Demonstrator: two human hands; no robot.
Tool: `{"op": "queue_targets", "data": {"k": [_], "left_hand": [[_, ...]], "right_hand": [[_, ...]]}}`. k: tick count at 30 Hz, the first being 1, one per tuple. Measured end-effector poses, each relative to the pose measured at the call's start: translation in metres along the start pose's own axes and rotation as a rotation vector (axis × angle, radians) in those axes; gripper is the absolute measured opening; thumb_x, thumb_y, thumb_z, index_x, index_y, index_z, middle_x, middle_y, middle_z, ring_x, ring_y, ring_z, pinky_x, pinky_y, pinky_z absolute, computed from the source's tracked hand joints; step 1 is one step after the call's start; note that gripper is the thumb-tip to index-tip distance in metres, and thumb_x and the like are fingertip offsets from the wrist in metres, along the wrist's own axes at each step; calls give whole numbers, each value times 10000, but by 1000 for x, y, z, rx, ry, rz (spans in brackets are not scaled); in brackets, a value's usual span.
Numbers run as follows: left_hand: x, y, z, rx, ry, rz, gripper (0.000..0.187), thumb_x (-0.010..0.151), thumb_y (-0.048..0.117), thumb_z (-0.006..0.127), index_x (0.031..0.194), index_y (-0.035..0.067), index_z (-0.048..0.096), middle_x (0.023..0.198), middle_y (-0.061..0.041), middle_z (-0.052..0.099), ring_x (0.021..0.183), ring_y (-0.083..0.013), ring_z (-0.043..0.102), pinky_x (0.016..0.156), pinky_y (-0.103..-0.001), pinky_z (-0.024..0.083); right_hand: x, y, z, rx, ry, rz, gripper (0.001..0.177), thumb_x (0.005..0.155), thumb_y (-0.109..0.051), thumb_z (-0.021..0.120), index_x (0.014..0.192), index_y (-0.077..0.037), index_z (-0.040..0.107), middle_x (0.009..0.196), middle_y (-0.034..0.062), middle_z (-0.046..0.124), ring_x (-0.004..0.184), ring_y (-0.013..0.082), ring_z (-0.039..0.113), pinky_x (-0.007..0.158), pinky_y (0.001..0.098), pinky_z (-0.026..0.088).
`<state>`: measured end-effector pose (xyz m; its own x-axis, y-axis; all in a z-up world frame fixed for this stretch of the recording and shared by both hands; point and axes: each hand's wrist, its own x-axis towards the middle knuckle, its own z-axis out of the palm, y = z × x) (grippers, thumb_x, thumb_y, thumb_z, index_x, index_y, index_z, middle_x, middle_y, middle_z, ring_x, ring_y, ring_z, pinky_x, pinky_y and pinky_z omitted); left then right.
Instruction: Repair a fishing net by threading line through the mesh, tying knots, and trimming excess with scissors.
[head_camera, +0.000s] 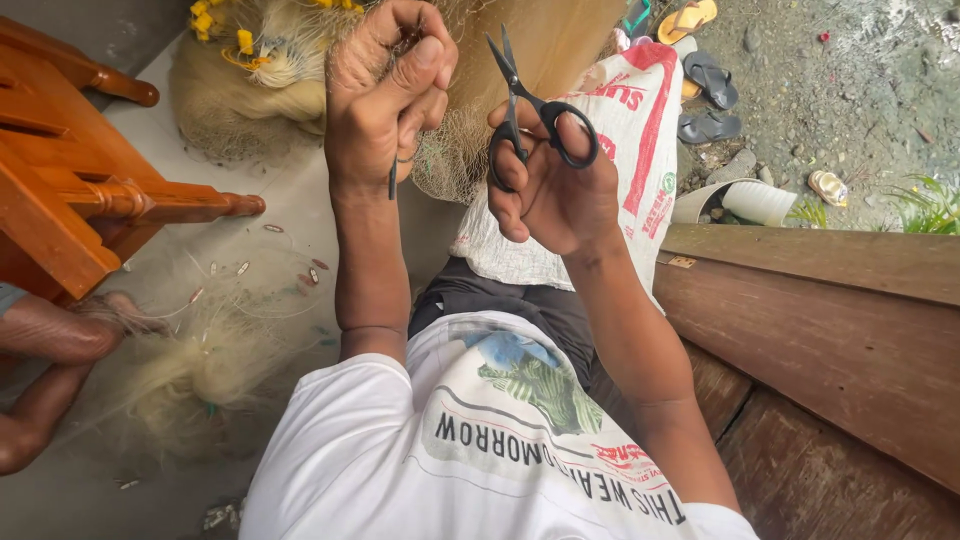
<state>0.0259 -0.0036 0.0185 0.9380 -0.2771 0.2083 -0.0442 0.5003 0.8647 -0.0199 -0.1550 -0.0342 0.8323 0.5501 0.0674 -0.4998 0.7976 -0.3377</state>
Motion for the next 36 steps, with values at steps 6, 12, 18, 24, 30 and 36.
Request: {"op": "queue_targets", "data": {"k": [6, 12, 18, 24, 30, 36], "left_hand": [[8, -5, -19, -444, -210, -306, 113, 814, 148, 468, 834, 57, 403, 636, 11, 376, 336, 1, 203, 367, -149, 159], [8, -15, -31, -702, -308, -463, 54, 848, 136, 409, 871, 91, 392, 662, 29, 386, 347, -7, 221, 427, -157, 204], [6, -12, -28, -620, -250, -438, 85, 839, 139, 424, 872, 66, 396, 666, 7, 383, 339, -4, 208, 437, -141, 290], [6, -10, -22, -517, -246, -357, 107, 809, 138, 468, 842, 54, 411, 653, -5, 402, 324, -5, 207, 439, -145, 327], [7, -13, -25, -476, -260, -370, 103, 807, 130, 468, 848, 45, 428, 643, -14, 398, 325, -6, 222, 434, -138, 348], [8, -16, -26, -512, -325, -344, 102, 819, 143, 454, 866, 67, 404, 666, 3, 393, 337, -2, 204, 387, -150, 193]], "right_hand": [[7, 3, -3, 59, -55, 1, 429, 835, -327, 432, 1099, 8, 389, 669, 102, 408, 487, 261, 421, 349, 324, 378], [9, 10, 10, 47, -39, 6, 418, 832, -346, 421, 1071, -4, 393, 635, 97, 367, 438, 258, 384, 310, 329, 345], [12, 11, 12, 49, -25, -2, 423, 838, -345, 404, 1083, -1, 390, 638, 100, 385, 435, 277, 402, 319, 346, 350], [12, 16, 0, 105, -78, -21, 391, 875, -344, 374, 1128, -51, 426, 694, 107, 409, 484, 297, 424, 337, 364, 370], [11, 16, -4, 103, -82, -13, 394, 879, -338, 379, 1147, -52, 422, 695, 98, 416, 495, 288, 431, 345, 360, 380], [10, 20, -3, 74, -75, -26, 389, 867, -324, 412, 1143, -51, 401, 695, 77, 404, 498, 265, 429, 325, 342, 371]]}}
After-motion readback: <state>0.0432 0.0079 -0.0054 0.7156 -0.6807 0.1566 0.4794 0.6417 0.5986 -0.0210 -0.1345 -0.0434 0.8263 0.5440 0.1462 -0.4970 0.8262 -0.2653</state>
